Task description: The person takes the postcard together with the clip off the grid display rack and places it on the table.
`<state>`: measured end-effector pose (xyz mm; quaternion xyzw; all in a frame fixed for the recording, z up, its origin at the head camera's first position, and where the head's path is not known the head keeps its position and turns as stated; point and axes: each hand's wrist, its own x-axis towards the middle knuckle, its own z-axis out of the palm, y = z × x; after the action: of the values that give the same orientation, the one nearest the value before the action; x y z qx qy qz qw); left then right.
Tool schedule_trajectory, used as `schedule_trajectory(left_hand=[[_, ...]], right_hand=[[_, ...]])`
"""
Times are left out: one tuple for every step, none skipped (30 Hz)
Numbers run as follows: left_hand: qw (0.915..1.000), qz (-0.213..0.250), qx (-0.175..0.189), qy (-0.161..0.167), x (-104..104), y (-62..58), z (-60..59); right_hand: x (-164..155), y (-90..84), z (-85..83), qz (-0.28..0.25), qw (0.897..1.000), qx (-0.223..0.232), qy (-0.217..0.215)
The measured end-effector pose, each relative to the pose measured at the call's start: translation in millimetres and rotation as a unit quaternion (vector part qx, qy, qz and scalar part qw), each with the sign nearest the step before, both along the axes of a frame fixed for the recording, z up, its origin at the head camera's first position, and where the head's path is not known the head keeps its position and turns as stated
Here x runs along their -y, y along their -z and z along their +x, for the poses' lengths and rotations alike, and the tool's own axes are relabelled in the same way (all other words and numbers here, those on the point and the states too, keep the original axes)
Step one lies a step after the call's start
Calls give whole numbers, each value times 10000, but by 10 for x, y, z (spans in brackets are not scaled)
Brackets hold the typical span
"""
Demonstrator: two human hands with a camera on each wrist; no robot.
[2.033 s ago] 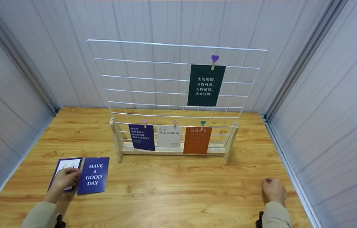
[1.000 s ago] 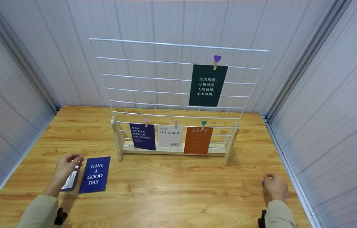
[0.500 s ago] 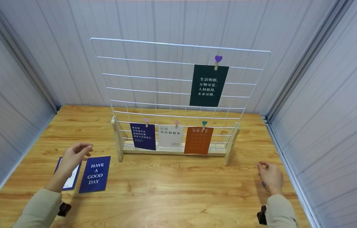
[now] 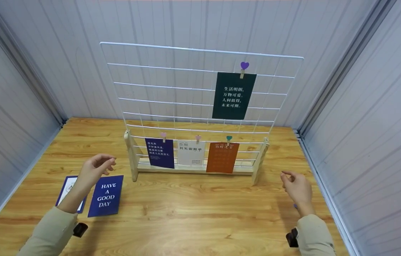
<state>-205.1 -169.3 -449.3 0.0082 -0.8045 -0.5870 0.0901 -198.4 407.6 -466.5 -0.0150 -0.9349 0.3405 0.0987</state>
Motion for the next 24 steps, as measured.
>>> schedule_trajectory(left_hand=[[10000, 21, -27, 28, -12, -6, 0], [9999, 40, -79, 55, -25, -13, 1], [9998, 69, -139, 78, -37, -24, 3], [9997, 76, -209, 110, -50, -33, 4], [9995, 84, -275, 141, -63, -43, 4], [9992, 78, -349, 172, -76, -51, 3], [9989, 77, -418, 204, -89, -60, 2], [9987, 85, -454, 229, -102, -71, 5], [9985, 86, -479, 260, -115, -82, 10], [9983, 78, -499, 287, -129, -92, 14], [9982, 78, -508, 308, -143, -101, 18], [9980, 88, -516, 341, -156, -112, 23], [9979, 99, -522, 377, -170, -125, 29], [9977, 109, -527, 413, -184, -140, 35], [9974, 110, -548, 447, -198, -153, 39], [9971, 111, -580, 480, -214, -170, 43], [9966, 129, -622, 531, -230, -190, 49], [9960, 148, -665, 586, -246, -214, 54], [9953, 164, -712, 629, -265, -243, 63], [9947, 138, -769, 670, -291, -286, 85], [9940, 127, -823, 712, -318, -328, 107], [9933, 138, -857, 760, -344, -373, 130], [9928, 151, -872, 807, -369, -417, 155], [9926, 152, -871, 834, -393, -460, 181]], right_hand=[[23, -20, -1, -15, 10000, -30, -40], [46, -41, -2, -12, 10000, -59, -78], [67, -62, -5, -15, 9999, -90, -112], [87, -80, -9, -17, 9998, -118, -140], [105, -99, -12, -14, 9998, -142, -161], [122, -117, -16, -9, 9997, -168, -182], [137, -132, -20, -17, 9996, -195, -199], [152, -149, -23, -24, 9995, -217, -212], [167, -166, -25, -47, 9995, -234, -229], [183, -183, -26, -81, 9993, -254, -251], [201, -201, -26, -106, 9992, -283, -278], [220, -221, -25, -148, 9989, -318, -316], [241, -241, -23, -184, 9986, -356, -358], [263, -263, -21, -219, 9982, -390, -397], [283, -285, -19, -249, 9978, -430, -438], [304, -306, -18, -285, 9973, -484, -471], [323, -327, -17, -295, 9969, -540, -497], [341, -346, -16, -321, 9964, -585, -521], [356, -364, -16, -329, 9961, -625, -538], [372, -379, -16, -338, 9957, -667, -552], [386, -393, -16, -338, 9953, -709, -567], [402, -405, -17, -345, 9950, -739, -577], [417, -416, -18, -354, 9948, -758, -587], [434, -426, -19, -364, 9946, -762, -597]])
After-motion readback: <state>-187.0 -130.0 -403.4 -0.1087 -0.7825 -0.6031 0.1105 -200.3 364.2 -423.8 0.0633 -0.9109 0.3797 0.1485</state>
